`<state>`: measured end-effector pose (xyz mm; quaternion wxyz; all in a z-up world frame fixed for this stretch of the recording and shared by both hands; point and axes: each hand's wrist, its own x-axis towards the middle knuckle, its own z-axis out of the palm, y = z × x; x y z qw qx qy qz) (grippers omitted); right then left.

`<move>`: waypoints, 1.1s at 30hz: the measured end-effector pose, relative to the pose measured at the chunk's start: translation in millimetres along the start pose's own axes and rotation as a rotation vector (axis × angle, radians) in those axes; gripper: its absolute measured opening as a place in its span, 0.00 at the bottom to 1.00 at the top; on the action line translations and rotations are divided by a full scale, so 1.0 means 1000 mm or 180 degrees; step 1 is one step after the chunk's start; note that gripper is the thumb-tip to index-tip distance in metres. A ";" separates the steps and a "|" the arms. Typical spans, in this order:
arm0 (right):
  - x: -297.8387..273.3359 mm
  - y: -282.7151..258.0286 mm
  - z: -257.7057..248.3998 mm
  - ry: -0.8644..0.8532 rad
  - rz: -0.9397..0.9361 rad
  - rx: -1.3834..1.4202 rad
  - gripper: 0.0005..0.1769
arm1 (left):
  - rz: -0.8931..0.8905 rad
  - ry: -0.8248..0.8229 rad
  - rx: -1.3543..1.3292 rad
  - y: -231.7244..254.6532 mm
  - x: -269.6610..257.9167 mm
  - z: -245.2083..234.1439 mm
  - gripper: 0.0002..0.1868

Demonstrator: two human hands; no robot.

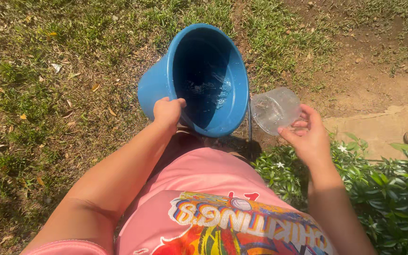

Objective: The person uses a plastic container to scoop water from a blue bucket and pours it onto several different plants in a garden.

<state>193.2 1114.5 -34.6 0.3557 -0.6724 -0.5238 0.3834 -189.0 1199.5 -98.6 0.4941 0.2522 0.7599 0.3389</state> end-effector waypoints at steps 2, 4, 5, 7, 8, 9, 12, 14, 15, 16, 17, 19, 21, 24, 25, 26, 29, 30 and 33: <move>0.024 0.009 -0.013 0.0183 -0.0112 -0.0189 0.49 | -0.0003 -0.0109 0.0110 0.019 0.011 0.026 0.14; 0.054 0.016 -0.021 0.0395 -0.0024 -0.0997 0.49 | -0.0066 -0.0201 0.0183 0.034 0.028 0.055 0.20; 0.074 0.020 -0.019 0.0295 0.0017 -0.1242 0.50 | -0.0132 -0.0227 0.0202 0.039 0.039 0.070 0.25; 0.114 0.034 0.001 0.0084 0.0197 -0.1746 0.52 | -0.0163 -0.0370 0.0255 0.041 0.060 0.101 0.27; 0.137 0.043 0.016 -0.0053 0.0208 -0.1812 0.50 | -0.0105 -0.0474 0.0272 0.043 0.075 0.114 0.23; 0.160 0.055 0.032 -0.0191 0.0219 -0.1873 0.49 | -0.0048 -0.0580 0.0288 0.045 0.090 0.129 0.19; 0.228 0.094 0.082 -0.0018 -0.0386 -0.1888 0.53 | -0.0082 -0.0900 0.0193 0.057 0.136 0.174 0.18; 0.274 0.118 0.109 0.0078 -0.0202 -0.1763 0.53 | 0.0007 -0.0940 0.0587 0.073 0.164 0.203 0.15; 0.293 0.130 0.121 0.0061 0.0133 -0.1723 0.52 | 0.0141 -0.1071 0.0702 0.079 0.173 0.213 0.13; 0.310 0.145 0.129 0.0154 0.0217 -0.1821 0.50 | 0.0245 -0.1179 0.0809 0.082 0.174 0.218 0.11; 0.328 0.162 0.137 0.0246 0.0302 -0.1917 0.48 | 0.0262 -0.1287 0.0987 0.088 0.177 0.226 0.09; 0.358 0.199 0.161 0.0613 0.1181 -0.1190 0.39 | 0.0297 -0.1473 0.1247 0.103 0.181 0.236 0.08; 0.388 0.239 0.185 0.0787 0.2134 0.0007 0.35 | 0.0347 -0.1619 0.1432 0.124 0.193 0.254 0.09; 0.406 0.291 0.219 0.0151 0.2658 0.1185 0.30 | 0.0263 -0.1694 0.1608 0.137 0.207 0.270 0.10; 0.410 0.305 0.227 -0.0063 0.2769 0.1506 0.28 | 0.0227 -0.1725 0.1561 0.140 0.214 0.277 0.11; 0.410 0.317 0.233 -0.0218 0.2890 0.1818 0.27 | 0.0198 -0.1795 0.1531 0.143 0.220 0.283 0.11; 0.398 0.351 0.246 -0.0425 0.3094 0.2433 0.22 | 0.0166 -0.1722 0.1957 0.151 0.244 0.304 0.11; 0.391 0.360 0.249 -0.0422 0.3135 0.2563 0.21 | 0.0200 -0.1723 0.2046 0.152 0.251 0.311 0.12; 0.375 0.378 0.256 -0.0216 0.3157 0.3112 0.18 | 0.0151 -0.1776 0.2131 0.149 0.267 0.329 0.14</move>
